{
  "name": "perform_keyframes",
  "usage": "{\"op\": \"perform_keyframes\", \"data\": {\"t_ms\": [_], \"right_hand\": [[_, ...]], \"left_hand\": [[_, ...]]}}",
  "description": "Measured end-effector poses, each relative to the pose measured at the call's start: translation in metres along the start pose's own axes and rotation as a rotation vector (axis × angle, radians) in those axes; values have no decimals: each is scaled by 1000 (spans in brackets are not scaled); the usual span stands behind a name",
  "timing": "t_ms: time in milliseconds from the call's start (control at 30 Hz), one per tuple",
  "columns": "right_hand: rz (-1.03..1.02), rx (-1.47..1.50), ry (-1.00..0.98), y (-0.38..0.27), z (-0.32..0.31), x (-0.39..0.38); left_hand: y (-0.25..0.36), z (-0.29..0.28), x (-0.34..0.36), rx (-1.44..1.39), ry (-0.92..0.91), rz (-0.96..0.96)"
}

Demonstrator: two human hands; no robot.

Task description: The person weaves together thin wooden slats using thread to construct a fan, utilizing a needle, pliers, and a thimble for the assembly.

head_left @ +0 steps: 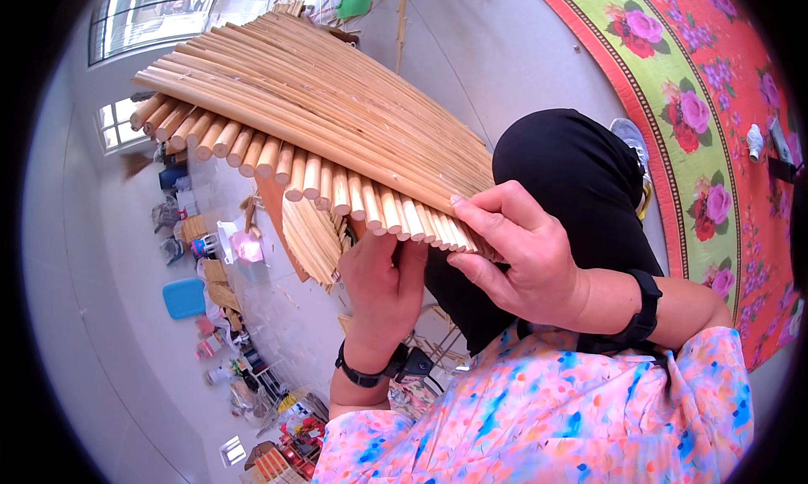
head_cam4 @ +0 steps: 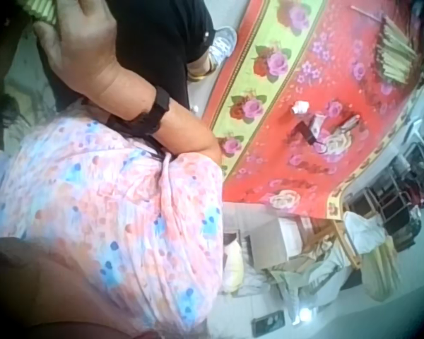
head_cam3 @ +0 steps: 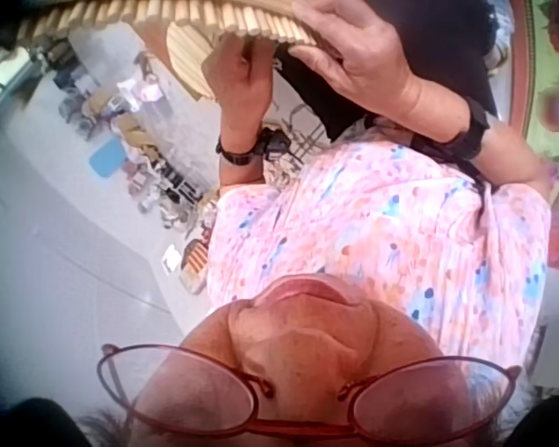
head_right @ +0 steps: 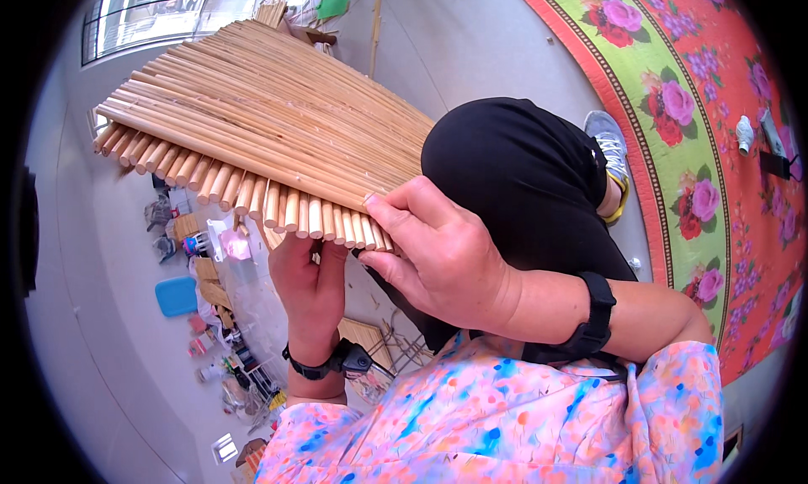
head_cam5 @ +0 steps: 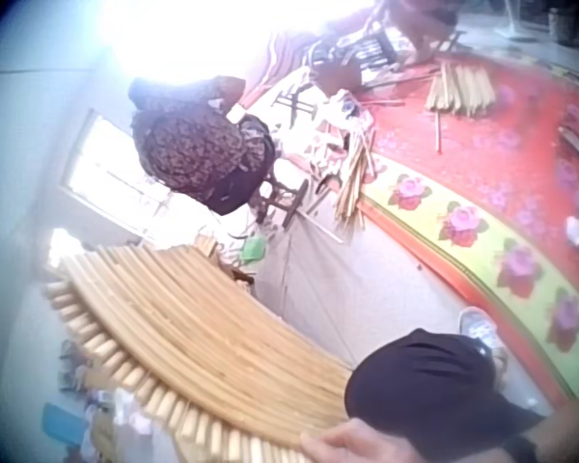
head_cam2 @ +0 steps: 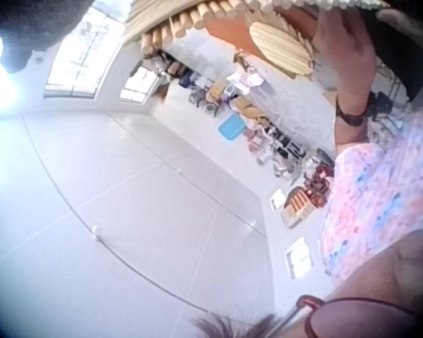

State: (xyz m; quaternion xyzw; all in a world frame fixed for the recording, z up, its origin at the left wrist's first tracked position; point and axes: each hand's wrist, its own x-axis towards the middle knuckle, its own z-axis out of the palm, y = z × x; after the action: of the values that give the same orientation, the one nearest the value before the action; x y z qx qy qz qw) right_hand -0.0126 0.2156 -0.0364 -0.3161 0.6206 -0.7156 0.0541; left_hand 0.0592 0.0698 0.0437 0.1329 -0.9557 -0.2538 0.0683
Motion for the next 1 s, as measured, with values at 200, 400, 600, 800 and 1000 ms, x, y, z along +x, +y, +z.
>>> {"op": "perform_keyframes", "data": {"t_ms": [200,400,600,800,1000], "right_hand": [[-18,-90,-12,4,-4,-1],[-28,-42,-11,2,-3,0],[-24,-47,-18,1,-4,2],[-88,-179,-56,3,-7,3],[-90,-199,-79,0,-8,2]], "left_hand": [[8,7,0,-37,15,-118],[5,-1,1,96,-11,22],[11,-5,5,22,-39,-3],[13,2,5,-70,-28,-99],[9,10,2,-137,23,-133]]}}
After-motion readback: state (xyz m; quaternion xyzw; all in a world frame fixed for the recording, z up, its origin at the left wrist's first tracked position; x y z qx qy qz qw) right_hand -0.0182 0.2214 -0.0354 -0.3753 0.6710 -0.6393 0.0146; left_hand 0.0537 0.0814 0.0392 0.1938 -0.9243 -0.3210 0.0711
